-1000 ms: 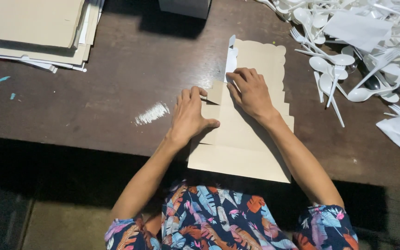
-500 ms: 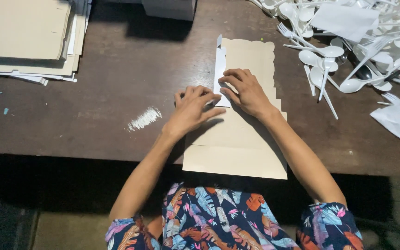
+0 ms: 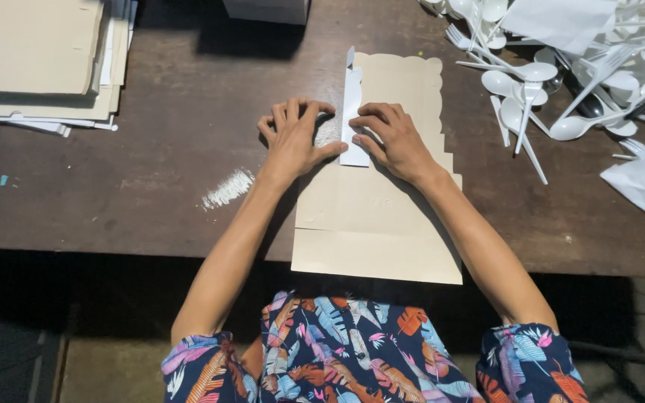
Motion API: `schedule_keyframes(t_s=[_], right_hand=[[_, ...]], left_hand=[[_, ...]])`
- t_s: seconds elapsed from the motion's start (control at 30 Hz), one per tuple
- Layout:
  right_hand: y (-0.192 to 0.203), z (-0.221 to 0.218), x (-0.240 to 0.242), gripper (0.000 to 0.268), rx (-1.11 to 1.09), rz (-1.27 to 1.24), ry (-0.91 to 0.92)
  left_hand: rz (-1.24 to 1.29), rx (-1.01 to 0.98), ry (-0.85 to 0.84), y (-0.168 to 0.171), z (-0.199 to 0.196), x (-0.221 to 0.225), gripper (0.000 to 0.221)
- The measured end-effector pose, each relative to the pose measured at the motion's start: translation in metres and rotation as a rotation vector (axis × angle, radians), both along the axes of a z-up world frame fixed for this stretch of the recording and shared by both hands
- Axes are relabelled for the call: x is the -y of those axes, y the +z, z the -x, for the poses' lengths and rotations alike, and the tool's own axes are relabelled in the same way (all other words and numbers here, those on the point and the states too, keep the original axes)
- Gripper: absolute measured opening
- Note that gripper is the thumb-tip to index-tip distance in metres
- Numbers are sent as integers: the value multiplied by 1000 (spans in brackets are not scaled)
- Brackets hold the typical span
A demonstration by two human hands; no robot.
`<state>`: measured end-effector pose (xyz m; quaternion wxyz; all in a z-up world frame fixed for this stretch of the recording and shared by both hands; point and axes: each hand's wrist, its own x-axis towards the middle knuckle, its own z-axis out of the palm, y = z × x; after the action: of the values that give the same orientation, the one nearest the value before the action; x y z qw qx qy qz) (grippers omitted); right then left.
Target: The person folds a flat cardboard sheet into a rectangular box by creasing and tucking the side flaps, then closes the top lid. The finished box is placed on a stack of similar boxes.
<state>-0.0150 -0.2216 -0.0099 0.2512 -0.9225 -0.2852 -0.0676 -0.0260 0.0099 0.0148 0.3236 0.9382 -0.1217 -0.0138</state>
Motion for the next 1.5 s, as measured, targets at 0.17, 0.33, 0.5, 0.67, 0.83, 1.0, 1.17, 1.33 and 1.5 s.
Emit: schedule_keyframes(t_s=[0.17, 0.33, 0.5, 0.67, 0.83, 1.0, 1.17, 1.33, 1.5], right_hand=[[3, 2, -1, 27, -28, 0, -18], [3, 0, -1, 28, -38, 5, -27], [2, 1, 1, 30, -21, 15, -13], [5, 1, 0, 29, -25, -3, -12], [6, 2, -1, 29, -48, 6, -18], [3, 3, -1, 28, -46, 7, -23], [6, 4, -3, 28, -40, 12, -22], [-5, -16, 1, 28, 11, 50, 10], [-14, -41, -6, 28, 120, 154, -26]], left_hand=[[-47, -67, -73, 7, 16, -4, 81], [-81, -114, -106, 11, 7, -5, 92], [64, 74, 91, -12, -26, 1, 50], [64, 147, 103, -17, -27, 2, 58], [41, 71, 35, -15, -7, -4, 75], [-14, -46, -27, 0, 15, -8, 94], [-31, -59, -48, 19, 36, -11, 109], [-55, 51, 58, 24, 78, -22, 82], [53, -257, 157, 41, 112, -41, 67]])
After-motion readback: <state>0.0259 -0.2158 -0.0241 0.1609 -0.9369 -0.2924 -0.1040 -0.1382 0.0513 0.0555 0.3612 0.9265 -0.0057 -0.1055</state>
